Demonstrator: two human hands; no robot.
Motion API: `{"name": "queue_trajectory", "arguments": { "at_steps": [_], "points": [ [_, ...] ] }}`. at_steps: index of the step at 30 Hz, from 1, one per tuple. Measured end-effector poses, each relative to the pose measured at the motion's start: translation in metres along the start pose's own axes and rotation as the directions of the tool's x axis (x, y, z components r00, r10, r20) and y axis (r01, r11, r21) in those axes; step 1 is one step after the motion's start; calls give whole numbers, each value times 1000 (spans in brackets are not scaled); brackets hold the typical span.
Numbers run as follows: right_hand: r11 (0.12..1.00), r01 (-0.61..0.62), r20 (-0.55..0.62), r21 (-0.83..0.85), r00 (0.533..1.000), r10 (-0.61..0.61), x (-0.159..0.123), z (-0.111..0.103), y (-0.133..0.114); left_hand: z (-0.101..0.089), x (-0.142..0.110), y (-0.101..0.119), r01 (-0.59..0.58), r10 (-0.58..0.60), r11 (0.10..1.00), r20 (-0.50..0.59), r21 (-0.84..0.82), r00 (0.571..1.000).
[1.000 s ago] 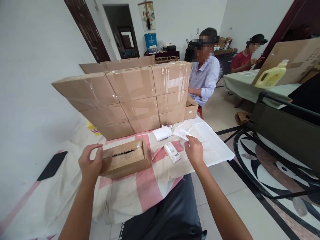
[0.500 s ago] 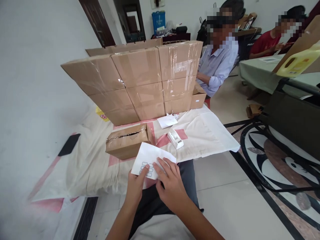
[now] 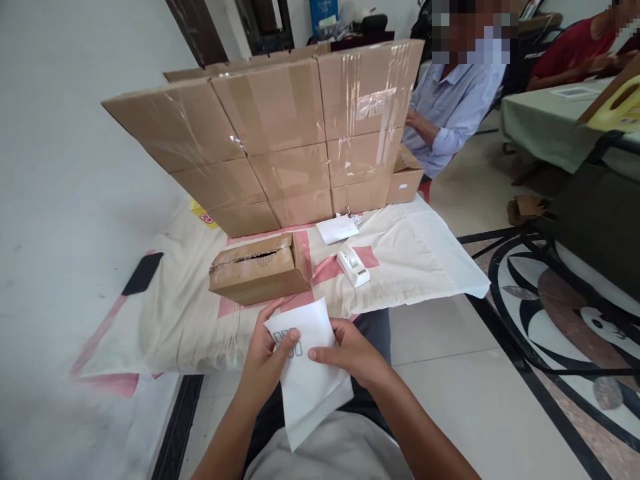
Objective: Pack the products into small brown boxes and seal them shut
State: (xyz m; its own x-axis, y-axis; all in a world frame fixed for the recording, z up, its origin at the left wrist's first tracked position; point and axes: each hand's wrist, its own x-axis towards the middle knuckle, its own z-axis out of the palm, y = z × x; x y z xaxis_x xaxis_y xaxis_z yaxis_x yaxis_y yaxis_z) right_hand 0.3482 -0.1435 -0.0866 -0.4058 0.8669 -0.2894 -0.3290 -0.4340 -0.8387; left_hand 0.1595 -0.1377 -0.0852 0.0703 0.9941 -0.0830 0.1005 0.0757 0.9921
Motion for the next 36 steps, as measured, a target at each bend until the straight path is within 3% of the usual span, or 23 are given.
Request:
{"name": "queue_trajectory", "arguments": {
  "at_steps": [2, 3, 5, 7, 9, 13, 20, 27, 32, 36],
  "points": [
    [999, 36, -96, 34, 995, -33, 2, 2, 7, -2, 0, -1, -123, 128, 987, -50, 102, 990],
    [998, 55, -146, 39, 988, -48, 3, 2, 10, -4, 0, 0, -231, 252, 952, -89, 200, 964],
    [996, 78, -227, 45, 972, -66, 4, 3, 12, -10, -2, 2, -453, 546, 755, -73, 474, 834],
    [996, 78, -253, 43, 965, -64, 4, 4, 11, -17, -3, 4, -555, 691, 472, 103, 685, 715],
    [997, 73, -234, 30, 970, -64, 5, 6, 9, -22, -4, 6, -572, 675, 321, 241, 755, 697],
    [997, 64, -200, -51, 977, -73, 8, 10, 8, -26, -3, 3, -555, 661, 334, 231, 762, 715],
    [971, -66, -320, -229, 947, -11, 9, 19, 7, -28, -3, -5, -588, 746, 295, 203, 753, 634],
    [944, -26, -272, -330, 960, -68, 14, 21, 8, -33, -4, -13, -590, 749, 278, 213, 758, 627],
    [951, -36, -281, -306, 958, -54, 14, 20, 9, -36, -4, -10, -659, 675, 276, 347, 700, 651],
    [934, 0, -272, -357, 957, -104, 9, 19, 8, -33, -3, -7, -683, 661, 211, 412, 699, 627]
  ]
}}
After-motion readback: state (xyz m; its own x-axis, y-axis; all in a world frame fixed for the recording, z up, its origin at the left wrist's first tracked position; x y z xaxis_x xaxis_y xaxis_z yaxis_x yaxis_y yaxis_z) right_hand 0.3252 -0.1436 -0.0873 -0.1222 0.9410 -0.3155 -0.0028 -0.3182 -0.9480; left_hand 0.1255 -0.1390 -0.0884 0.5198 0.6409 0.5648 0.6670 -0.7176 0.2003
